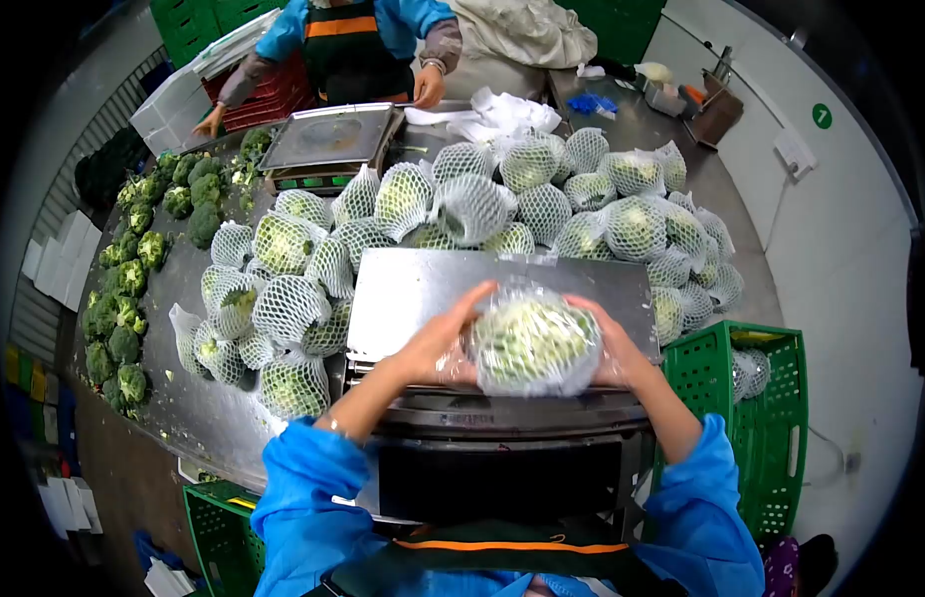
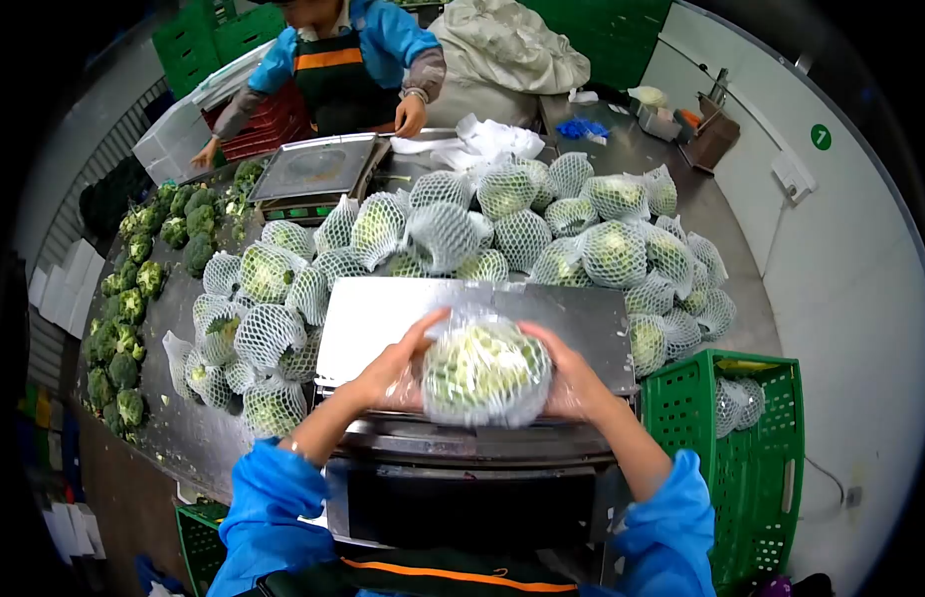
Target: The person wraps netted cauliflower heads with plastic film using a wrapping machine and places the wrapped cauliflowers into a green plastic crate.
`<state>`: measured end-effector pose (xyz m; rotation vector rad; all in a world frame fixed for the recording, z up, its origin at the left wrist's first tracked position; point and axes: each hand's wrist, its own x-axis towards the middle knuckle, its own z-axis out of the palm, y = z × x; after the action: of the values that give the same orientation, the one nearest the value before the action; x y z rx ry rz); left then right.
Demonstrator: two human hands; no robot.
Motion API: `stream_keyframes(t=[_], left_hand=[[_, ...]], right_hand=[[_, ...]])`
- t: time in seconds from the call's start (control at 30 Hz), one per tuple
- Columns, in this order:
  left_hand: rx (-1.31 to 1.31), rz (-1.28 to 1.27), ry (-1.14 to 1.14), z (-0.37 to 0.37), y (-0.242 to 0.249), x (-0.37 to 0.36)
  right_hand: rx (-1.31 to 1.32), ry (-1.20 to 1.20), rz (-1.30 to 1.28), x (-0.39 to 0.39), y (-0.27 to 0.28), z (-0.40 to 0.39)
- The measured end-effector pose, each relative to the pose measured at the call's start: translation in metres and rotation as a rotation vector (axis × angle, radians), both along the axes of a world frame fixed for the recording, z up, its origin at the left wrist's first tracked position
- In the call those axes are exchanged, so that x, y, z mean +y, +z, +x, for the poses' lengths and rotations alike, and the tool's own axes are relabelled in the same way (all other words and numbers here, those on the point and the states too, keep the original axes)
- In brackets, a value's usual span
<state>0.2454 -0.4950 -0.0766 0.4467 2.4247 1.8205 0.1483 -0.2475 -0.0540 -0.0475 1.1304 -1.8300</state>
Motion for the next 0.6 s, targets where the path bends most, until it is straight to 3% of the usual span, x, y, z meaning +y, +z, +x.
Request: stream_keyframes(t=[0.03,0.07,0.13,0.17,0.23,0.3,0.33,0.37,0.43,0.47,0.5,0.53,0.57,0.6], left_hand=[[-0.050,0.034,-0.026,0.022,0.008,0.009],[-0.167,0.024,-0.054,0.048,0.014,0.020],[-0.320,-0.022,-0.098,0.102,0.021,0.045],[-0.356,-0.056,-0.114,0.128,0.020,0.055],[-0.856,0.101,-0.269,0.170,0.010,0.057],[-1.149,0.857,-0.176,0.219,-0.010,0.041],[-1.209,1.132,-0.142,0.243,-0.028,0.036],[-1.052,1.107,-0.181,0.258,-0.025,0.034],[-0.845,0.466,-0.107,0.256,-0.005,0.039],[-0.964,0.355,0.125,0.245,0.000,0.046],[-0.571,0.353,0.298,0.239,-0.008,0.052],[-0.366,0.174,0.420,0.223,-0.009,0.055],[-0.210,0.182,0.543,0.210,-0.024,0.064],[-0.460,0.362,0.647,0.197,-0.020,0.069]], right_hand=[[-0.168,-0.001,0.022,0.015,0.003,0.014],[0.377,0.154,0.185,0.040,-0.004,0.036],[0.872,0.387,0.341,0.077,-0.010,0.092],[0.819,0.464,0.339,0.091,-0.008,0.119],[0.366,0.486,0.364,0.126,-0.037,0.173],[-0.467,0.176,0.158,0.170,-0.053,0.220],[-0.443,0.110,0.086,0.176,-0.045,0.234],[-0.438,-0.015,-0.222,0.180,-0.044,0.251],[-0.036,0.091,0.221,0.179,-0.032,0.254],[-0.052,-0.013,0.440,0.165,-0.013,0.249],[0.058,-0.108,0.555,0.150,-0.004,0.245],[0.557,-0.214,0.562,0.151,-0.036,0.245],[0.592,-0.409,0.573,0.128,-0.041,0.242],[0.333,-0.492,0.625,0.114,-0.042,0.235]])
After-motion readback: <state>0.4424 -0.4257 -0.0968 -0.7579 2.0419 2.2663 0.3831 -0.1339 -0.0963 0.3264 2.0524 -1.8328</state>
